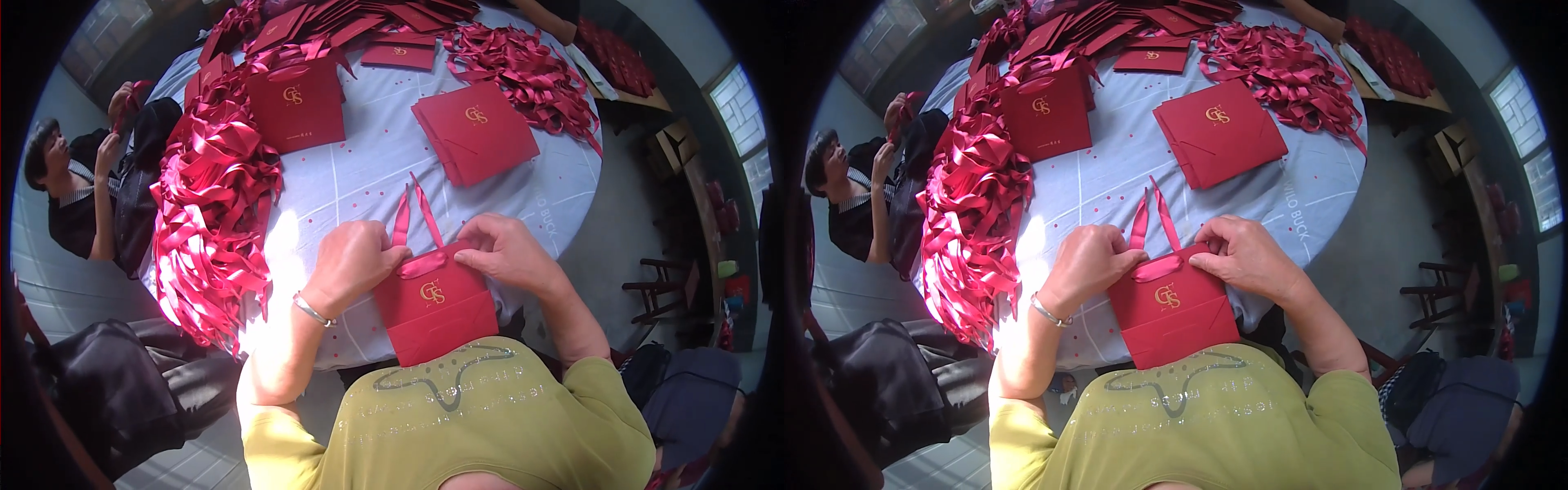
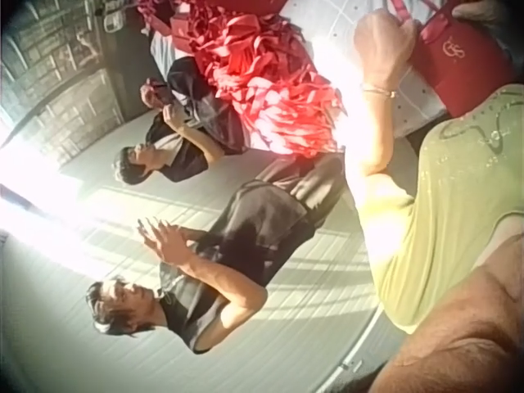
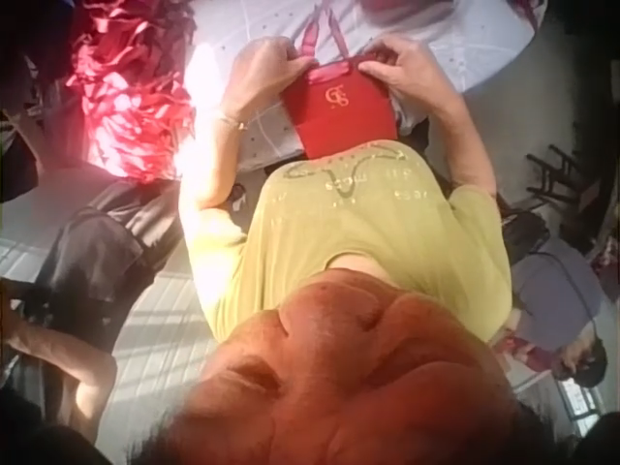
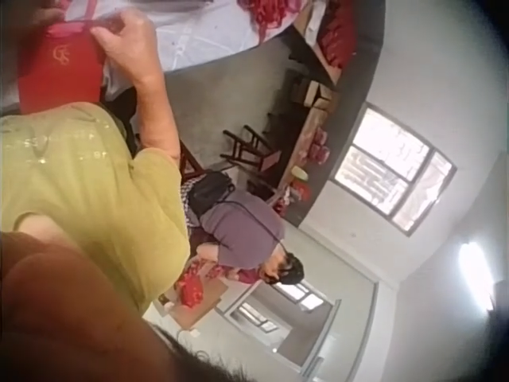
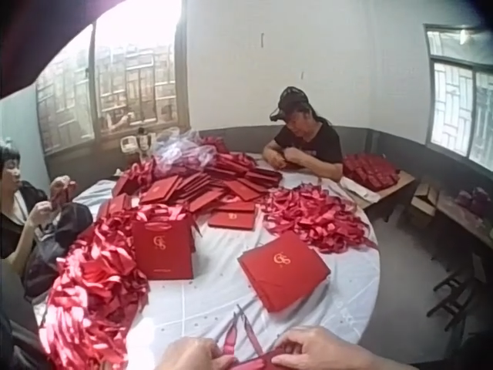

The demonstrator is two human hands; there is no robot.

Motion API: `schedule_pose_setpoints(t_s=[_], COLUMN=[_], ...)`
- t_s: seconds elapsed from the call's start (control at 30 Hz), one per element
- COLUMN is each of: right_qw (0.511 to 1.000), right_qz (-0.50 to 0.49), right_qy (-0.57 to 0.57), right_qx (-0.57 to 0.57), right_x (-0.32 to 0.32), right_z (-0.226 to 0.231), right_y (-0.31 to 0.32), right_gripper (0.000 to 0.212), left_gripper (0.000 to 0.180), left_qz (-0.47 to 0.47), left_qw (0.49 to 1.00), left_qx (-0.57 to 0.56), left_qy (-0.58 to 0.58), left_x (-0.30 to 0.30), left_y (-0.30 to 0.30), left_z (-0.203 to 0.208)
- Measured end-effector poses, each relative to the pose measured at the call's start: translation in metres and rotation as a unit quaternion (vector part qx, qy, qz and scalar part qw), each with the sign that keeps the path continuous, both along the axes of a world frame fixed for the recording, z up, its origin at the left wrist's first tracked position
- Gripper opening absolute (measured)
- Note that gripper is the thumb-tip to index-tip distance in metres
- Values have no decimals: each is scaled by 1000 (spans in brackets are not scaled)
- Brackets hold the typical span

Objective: The person picks up a red paper bag and threads a pink ribbon through the holes by hand to form a handle. They then fold the bag flat and place it onto a stack of finished bags before repeating the process.

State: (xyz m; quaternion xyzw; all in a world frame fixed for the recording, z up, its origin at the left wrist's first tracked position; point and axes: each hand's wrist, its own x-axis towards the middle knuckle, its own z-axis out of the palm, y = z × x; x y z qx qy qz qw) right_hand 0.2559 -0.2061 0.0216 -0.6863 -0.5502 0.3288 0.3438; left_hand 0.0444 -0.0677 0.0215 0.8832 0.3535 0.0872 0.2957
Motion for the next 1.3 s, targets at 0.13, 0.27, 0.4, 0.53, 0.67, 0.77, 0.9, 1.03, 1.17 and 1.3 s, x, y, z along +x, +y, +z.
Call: schedule_pose_setpoints(t_s=[0.13, 0.27, 0.4, 0.53, 0.67, 0.77, 0.9, 1.03, 1.17, 1.3], right_qw=[999, 999, 1000, 999, 992, 975, 963, 980, 970, 974], right_qz=[25, 32, 15, 15, -1, 27, 103, 30, 43, 6], right_qy=[-45, -36, 10, 26, 116, 213, 231, 194, 187, 147], right_qx=[14, 18, -22, -23, -55, -61, -97, 35, 147, 171], right_x=[1, 1, 0, 2, 3, 13, 24, 20, 6, -13], right_z=[5, 7, 7, 4, -2, -6, 11, 77, 99, 95], right_y=[3, 6, 6, 6, 9, 20, 50, 97, 138, 141], right_gripper=[23, 24, 24, 23, 21, 21, 17, 14, 18, 13], left_gripper=[28, 24, 21, 22, 22, 27, 26, 23, 35, 49], left_qz=[-15, -21, -8, 3, -1, 45, 161, 206, 298, 199], left_qw=[1000, 998, 997, 998, 994, 988, 937, 851, 839, 879], left_qx=[-21, 37, 24, -1, 8, -61, -132, -132, -40, 161], left_qy=[7, -44, -73, -66, -105, -131, -280, -464, -453, -403], left_x=[0, -2, -1, -1, -5, -5, -13, -28, -44, -26], left_y=[4, 0, 2, 2, 5, 9, 31, 62, 85, 61], left_z=[0, -9, -14, -12, -11, -7, -2, -1, -13, -3])
